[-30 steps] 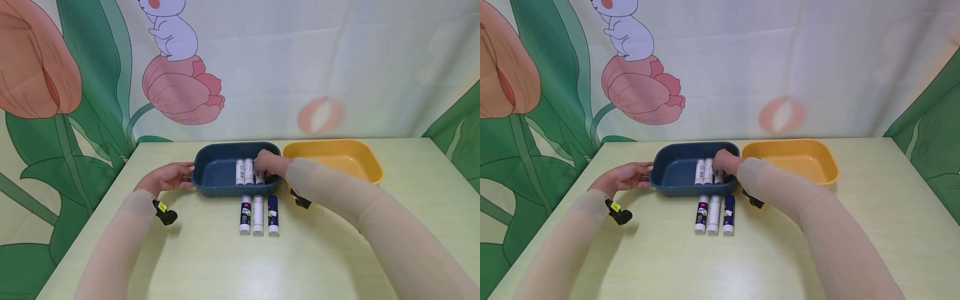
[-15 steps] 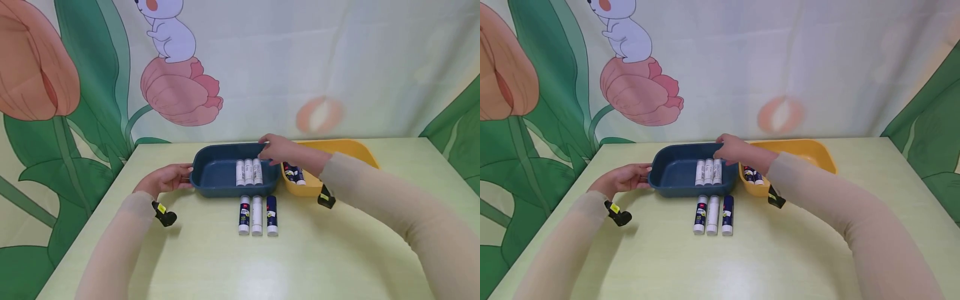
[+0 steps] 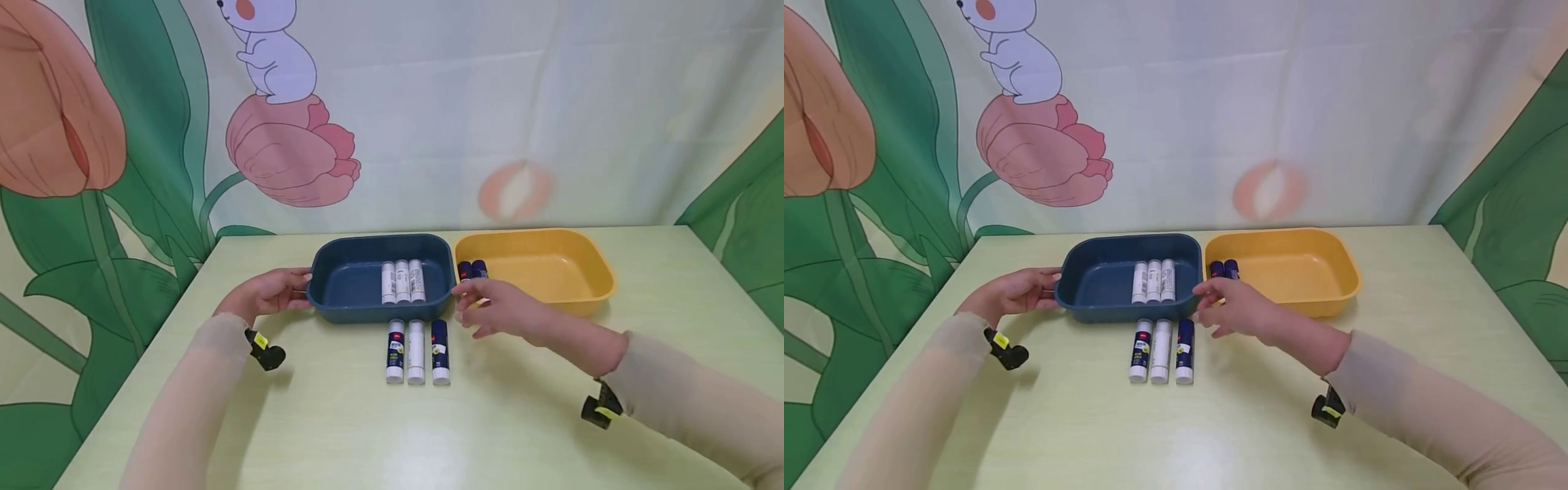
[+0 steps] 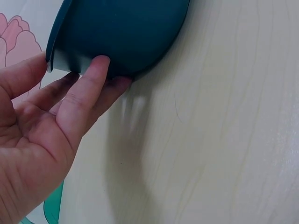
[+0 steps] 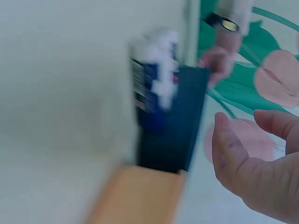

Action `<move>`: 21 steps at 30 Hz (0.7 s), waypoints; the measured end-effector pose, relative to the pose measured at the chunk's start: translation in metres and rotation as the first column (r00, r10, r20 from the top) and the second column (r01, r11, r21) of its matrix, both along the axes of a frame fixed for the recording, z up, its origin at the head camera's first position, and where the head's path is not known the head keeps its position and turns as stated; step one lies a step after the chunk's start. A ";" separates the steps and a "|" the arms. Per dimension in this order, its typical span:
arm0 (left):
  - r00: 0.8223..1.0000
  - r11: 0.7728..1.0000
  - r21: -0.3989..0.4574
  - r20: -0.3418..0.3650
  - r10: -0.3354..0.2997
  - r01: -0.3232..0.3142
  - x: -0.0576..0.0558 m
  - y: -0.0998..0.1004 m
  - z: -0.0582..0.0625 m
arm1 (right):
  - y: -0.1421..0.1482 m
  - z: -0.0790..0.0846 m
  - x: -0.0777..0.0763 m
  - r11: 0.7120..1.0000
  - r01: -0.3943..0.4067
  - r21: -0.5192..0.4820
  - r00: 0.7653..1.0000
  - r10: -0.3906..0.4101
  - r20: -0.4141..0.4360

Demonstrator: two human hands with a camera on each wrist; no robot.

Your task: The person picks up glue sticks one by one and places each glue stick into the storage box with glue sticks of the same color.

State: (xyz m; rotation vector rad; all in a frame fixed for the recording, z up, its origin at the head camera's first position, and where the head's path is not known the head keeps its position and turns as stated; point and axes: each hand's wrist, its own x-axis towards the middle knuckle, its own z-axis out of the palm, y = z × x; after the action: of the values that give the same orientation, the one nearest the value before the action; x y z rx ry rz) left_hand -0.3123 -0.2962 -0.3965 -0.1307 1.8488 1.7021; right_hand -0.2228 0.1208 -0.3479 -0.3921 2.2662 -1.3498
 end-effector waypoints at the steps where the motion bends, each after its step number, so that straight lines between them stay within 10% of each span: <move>1: 1.000 1.000 -0.001 0.001 0.000 0.000 0.000 0.000 0.000 | -0.001 -0.006 0.002 1.000 0.010 0.001 1.000 -0.010 0.027; 11: 1.000 1.000 -0.006 0.000 -0.002 0.002 0.002 0.000 0.003 | -0.023 -0.057 0.005 0.988 0.123 0.098 0.978 -0.137 0.160; 21: 1.000 1.000 -0.004 0.002 -0.003 0.003 0.002 0.000 0.002 | -0.044 -0.065 -0.001 0.962 0.156 0.223 0.979 -0.181 0.096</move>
State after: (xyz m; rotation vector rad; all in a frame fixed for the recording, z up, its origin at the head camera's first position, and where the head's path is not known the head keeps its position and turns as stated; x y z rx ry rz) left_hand -0.3102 -0.2960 -0.3942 -0.1310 1.8504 1.6962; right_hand -0.2240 0.0765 -0.4128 -0.0465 2.3596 -1.1565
